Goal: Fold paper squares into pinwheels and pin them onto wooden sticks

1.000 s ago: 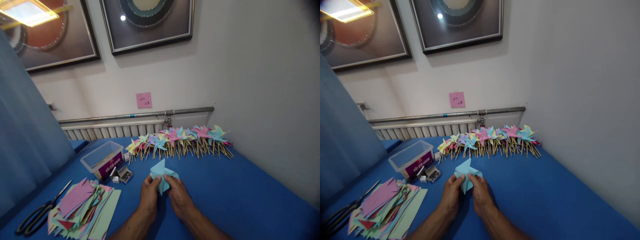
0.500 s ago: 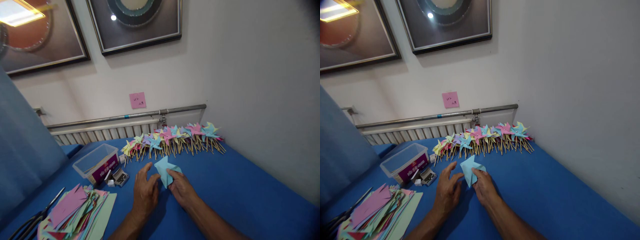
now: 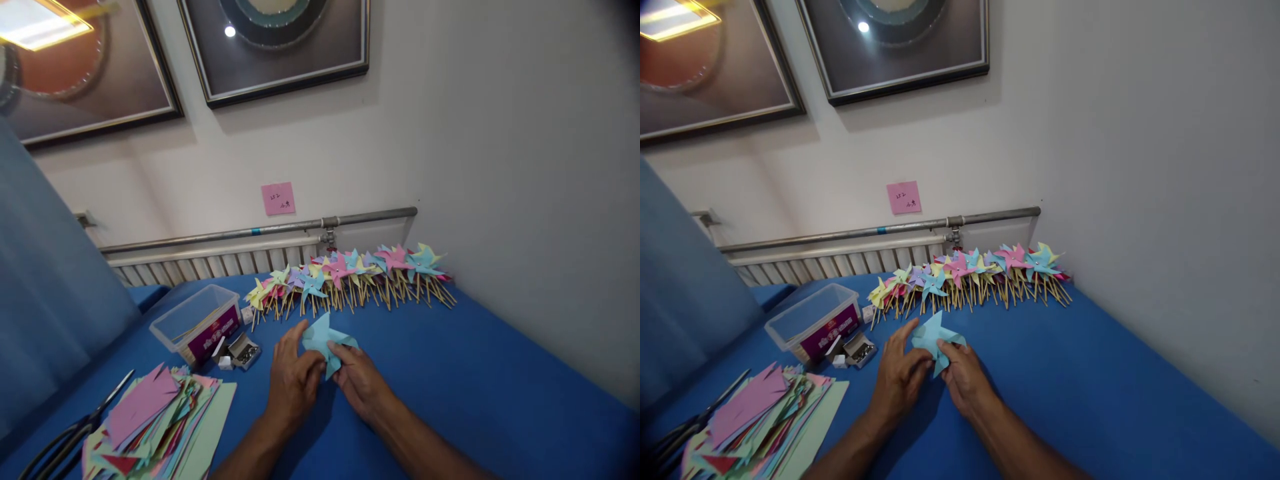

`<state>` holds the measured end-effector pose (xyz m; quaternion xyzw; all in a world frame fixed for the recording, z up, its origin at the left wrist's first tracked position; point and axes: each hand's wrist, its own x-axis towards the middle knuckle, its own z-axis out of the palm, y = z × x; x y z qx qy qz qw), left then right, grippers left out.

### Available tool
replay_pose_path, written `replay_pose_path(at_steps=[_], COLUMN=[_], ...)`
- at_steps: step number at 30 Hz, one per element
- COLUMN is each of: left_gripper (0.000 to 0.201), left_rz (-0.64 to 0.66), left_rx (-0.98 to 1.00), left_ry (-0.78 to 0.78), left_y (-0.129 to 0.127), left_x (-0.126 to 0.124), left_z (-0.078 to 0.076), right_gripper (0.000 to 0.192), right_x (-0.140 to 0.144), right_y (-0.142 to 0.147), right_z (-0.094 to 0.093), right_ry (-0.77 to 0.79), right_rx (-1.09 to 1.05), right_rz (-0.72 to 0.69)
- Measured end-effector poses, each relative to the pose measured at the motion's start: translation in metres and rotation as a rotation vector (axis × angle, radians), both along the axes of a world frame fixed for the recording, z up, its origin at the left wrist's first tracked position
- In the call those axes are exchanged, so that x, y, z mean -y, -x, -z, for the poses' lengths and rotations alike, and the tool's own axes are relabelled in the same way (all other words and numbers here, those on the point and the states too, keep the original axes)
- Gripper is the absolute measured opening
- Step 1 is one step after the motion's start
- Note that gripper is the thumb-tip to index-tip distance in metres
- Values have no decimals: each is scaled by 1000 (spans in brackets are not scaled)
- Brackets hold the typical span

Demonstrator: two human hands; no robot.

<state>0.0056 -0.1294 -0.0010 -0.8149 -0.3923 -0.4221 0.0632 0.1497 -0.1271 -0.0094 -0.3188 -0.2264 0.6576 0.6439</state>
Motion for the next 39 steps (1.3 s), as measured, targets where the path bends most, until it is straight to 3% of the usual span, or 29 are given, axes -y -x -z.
replay_pose_path(at_steps=[5, 15, 24, 39], left_gripper=[18, 12, 19, 17], left_rz=[-41, -75, -89, -62], left_rx=[129, 405, 630, 471], left_ry=[173, 324, 502, 458], left_y=[-3, -6, -7, -4], left_x=[0, -1, -3, -1], left_z=[0, -2, -5, -6], right_gripper=[34, 31, 38, 43], right_x=[6, 11, 11, 8], right_y=[6, 15, 16, 14], right_z=[-3, -2, 2, 4], right_ry=[-45, -77, -42, -9], right_rx=[19, -21, -31, 64], right_rz=[-34, -50, -69, -44])
